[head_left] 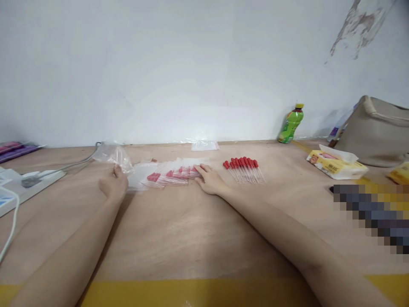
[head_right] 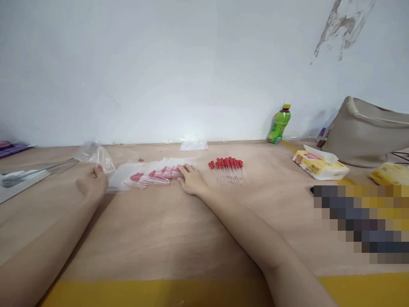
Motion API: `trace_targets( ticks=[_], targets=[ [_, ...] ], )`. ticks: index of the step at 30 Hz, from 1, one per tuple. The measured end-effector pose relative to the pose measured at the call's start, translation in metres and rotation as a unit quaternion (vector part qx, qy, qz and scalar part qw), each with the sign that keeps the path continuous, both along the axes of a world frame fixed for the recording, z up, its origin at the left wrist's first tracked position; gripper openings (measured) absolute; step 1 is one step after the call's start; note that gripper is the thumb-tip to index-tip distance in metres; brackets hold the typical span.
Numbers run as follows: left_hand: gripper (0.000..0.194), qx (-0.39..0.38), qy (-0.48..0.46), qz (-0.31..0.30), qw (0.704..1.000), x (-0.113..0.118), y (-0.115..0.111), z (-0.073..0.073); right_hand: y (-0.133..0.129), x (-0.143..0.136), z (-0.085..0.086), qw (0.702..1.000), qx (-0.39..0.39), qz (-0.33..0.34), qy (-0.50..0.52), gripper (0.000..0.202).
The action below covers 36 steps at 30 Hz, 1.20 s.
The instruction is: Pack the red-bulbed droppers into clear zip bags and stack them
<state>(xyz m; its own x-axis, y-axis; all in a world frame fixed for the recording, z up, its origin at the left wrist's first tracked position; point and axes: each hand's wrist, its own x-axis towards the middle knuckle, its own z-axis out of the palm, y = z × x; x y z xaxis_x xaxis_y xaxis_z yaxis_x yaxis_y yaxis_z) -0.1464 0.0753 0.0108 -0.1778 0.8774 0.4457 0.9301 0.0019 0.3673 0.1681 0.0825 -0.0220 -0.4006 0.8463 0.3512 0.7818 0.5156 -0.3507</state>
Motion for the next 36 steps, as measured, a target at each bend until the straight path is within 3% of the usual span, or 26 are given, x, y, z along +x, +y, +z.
trace_targets(
  ticks=[3,5,7,8,9,10,12,14,18,20,23,25,27,30,32,34,35,36],
  targets=[
    [0.049,0.105,-0.024,0.036,0.994,0.028,-0.009,0.009,-0.002,-0.014,0.000,1.000,0.006,-0.003,0.001,0.055],
    [0.042,0.134,-0.021,-0.033,0.990,0.054,-0.017,0.011,-0.007,-0.015,0.002,0.999,0.035,-0.018,0.010,0.055],
    [0.035,0.134,-0.006,-0.127,0.983,0.082,-0.027,0.008,-0.013,-0.007,0.006,0.995,0.076,-0.061,0.021,0.046],
    [0.030,0.117,0.013,-0.203,0.972,0.095,-0.033,0.006,-0.014,0.001,0.008,0.992,0.089,-0.092,0.019,0.039],
    [0.029,0.095,0.049,-0.337,0.935,0.108,-0.040,0.004,-0.015,0.011,0.011,0.987,0.097,-0.127,0.012,0.033],
    [0.027,0.071,0.075,-0.426,0.899,0.118,-0.048,0.002,-0.015,0.021,0.013,0.981,0.098,-0.164,-0.002,0.029],
    [0.027,0.018,0.109,-0.511,0.852,0.134,-0.062,-0.001,-0.011,0.044,0.016,0.968,0.103,-0.228,-0.030,0.027],
    [0.028,-0.019,0.133,-0.513,0.848,0.144,-0.073,-0.002,-0.006,0.062,0.017,0.955,0.104,-0.272,-0.051,0.027],
    [0.044,-0.030,0.161,-0.464,0.871,0.149,-0.083,0.003,0.003,0.073,0.014,0.949,0.076,-0.295,-0.078,0.031],
    [0.042,-0.036,0.160,-0.514,0.842,0.148,-0.083,0.006,0.005,0.070,0.012,0.949,0.066,-0.299,-0.079,0.032],
    [0.038,-0.072,0.160,-0.608,0.775,0.149,-0.083,0.007,0.005,0.065,0.012,0.945,0.054,-0.312,-0.080,0.033],
    [0.036,-0.079,0.177,-0.606,0.772,0.152,-0.086,0.006,0.006,0.063,0.011,0.940,0.048,-0.327,-0.087,0.033],
    [0.033,-0.067,0.219,-0.543,0.808,0.159,-0.093,0.005,0.007,0.062,0.010,0.936,0.048,-0.337,-0.096,0.031],
    [0.034,-0.077,0.299,-0.364,0.879,0.169,-0.104,0.006,0.008,0.061,0.009,0.934,0.055,-0.336,-0.104,0.029],
    [0.038,-0.089,0.315,-0.273,0.905,0.171,-0.105,0.008,0.006,0.062,0.008,0.933,0.069,-0.337,-0.103,0.030],
    [0.035,-0.080,0.276,-0.305,0.908,0.164,-0.099,0.013,0.003,0.064,0.008,0.934,0.093,-0.330,-0.100,0.031],
    [0.032,-0.072,0.239,-0.370,0.895,0.158,-0.093,0.016,0.002,0.065,0.008,0.936,0.104,-0.321,-0.101,0.032],
    [0.031,-0.076,0.198,-0.460,0.862,0.150,-0.087,0.019,0.000,0.066,0.008,0.939,0.112,-0.310,-0.102,0.033]
  ],
)
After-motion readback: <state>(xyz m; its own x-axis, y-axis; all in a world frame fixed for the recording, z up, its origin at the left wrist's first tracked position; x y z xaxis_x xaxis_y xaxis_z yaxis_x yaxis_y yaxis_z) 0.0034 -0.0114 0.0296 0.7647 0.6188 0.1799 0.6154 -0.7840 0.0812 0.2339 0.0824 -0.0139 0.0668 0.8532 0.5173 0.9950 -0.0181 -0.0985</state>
